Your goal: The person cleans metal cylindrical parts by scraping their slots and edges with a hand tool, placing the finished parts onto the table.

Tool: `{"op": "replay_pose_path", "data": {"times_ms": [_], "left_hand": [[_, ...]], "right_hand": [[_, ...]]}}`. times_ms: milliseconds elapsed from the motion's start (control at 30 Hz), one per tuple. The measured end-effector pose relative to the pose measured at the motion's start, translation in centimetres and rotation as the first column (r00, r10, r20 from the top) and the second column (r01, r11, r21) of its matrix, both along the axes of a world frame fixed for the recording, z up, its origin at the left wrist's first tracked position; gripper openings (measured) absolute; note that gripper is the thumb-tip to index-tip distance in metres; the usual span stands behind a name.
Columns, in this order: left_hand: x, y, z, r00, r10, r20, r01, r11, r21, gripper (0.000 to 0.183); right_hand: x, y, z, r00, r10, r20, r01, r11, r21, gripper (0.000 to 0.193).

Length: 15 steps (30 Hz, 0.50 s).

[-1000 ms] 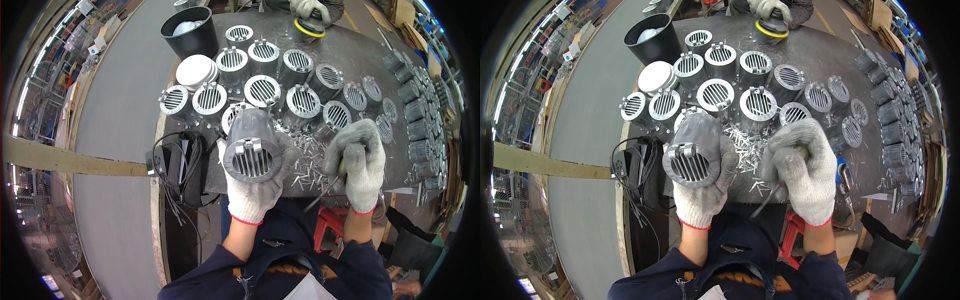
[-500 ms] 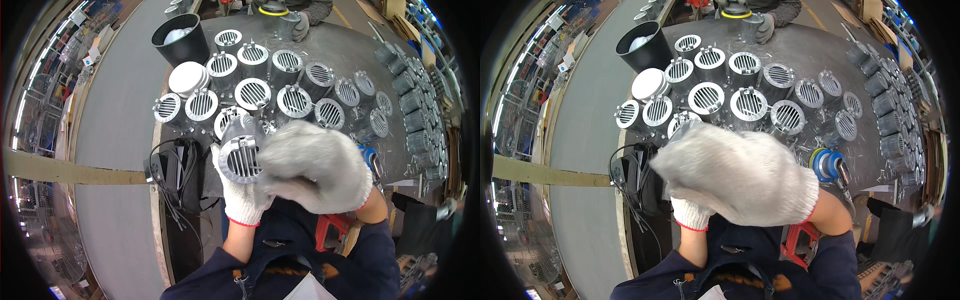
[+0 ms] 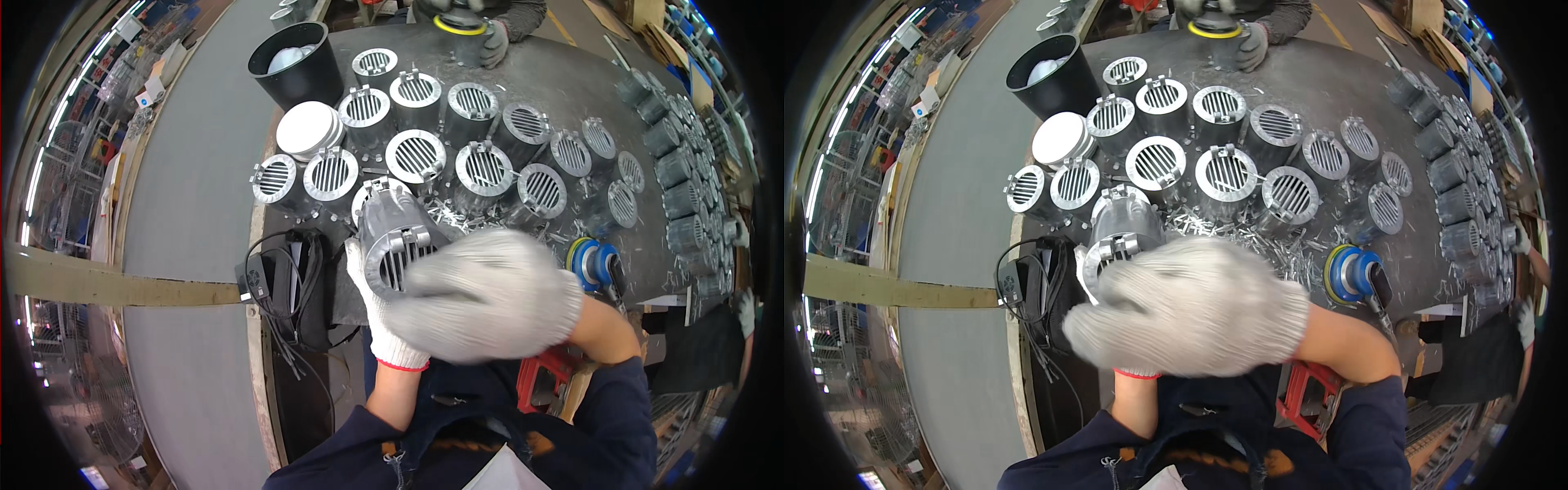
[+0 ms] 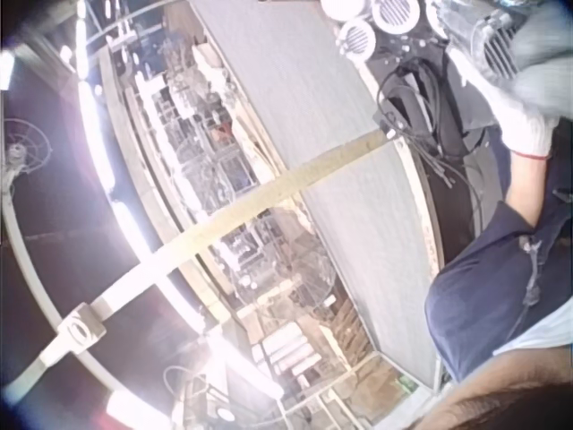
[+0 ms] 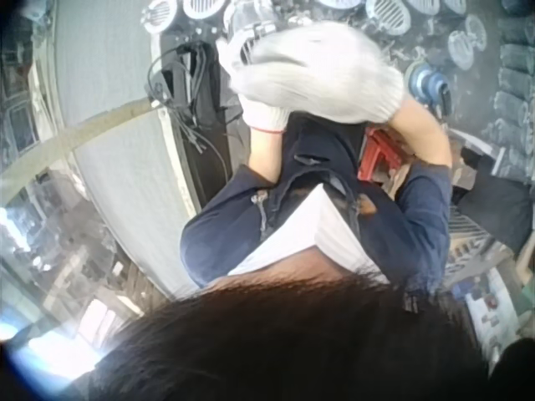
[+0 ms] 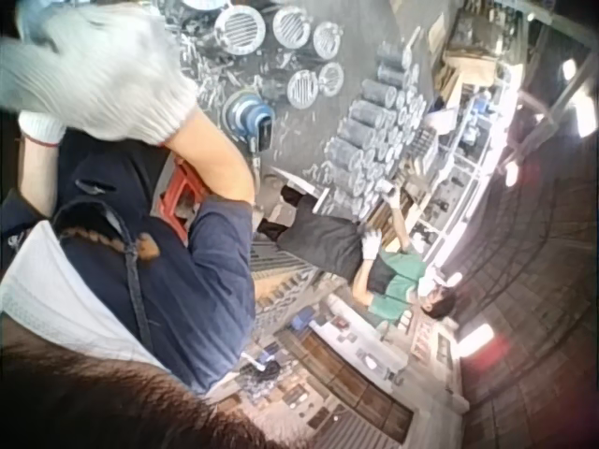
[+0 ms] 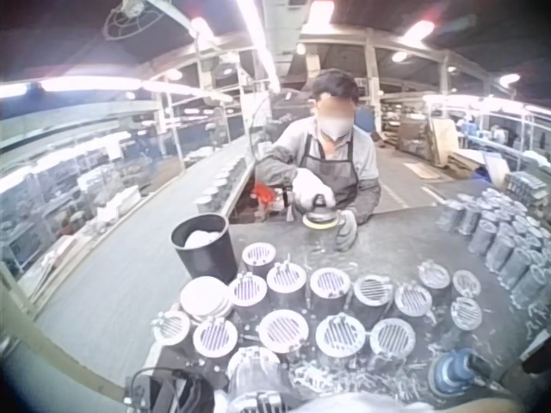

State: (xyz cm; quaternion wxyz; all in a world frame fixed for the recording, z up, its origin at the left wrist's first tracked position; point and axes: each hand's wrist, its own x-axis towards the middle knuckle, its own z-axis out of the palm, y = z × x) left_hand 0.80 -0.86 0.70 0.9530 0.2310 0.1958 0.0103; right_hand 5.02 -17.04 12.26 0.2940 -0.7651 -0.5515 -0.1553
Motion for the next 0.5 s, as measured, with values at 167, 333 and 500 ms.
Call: {"op": "replay_pose_path", "data": {"times_ms": [167, 333, 500], "left_hand": [[0.3, 0.5, 1.9, 0.991, -0.104, -0.086, 0.061, 0.914, -0.401, 0.087], [-0.1, 0.2, 2.5, 0.986, -0.158, 0.053, 0.166, 0.918, -0.359, 0.107], [-0.7, 0.4, 2.4, 0.965, -0.197, 0.175, 0.258, 0.838, -0.480, 0.101]], "right_hand": [[-3.2, -5.1, -0.2, 0.846, 0.044, -0.531, 0.386, 0.637, 0.667, 0.037], [-4.4, -5.2, -1.4, 0.768, -0.298, -0.567, 0.620, 0.567, 0.542, 0.042], [-4.3, -3.5, -1.8, 0.729, -0.303, -0.614, 0.639, 0.622, 0.452, 0.047]]}}
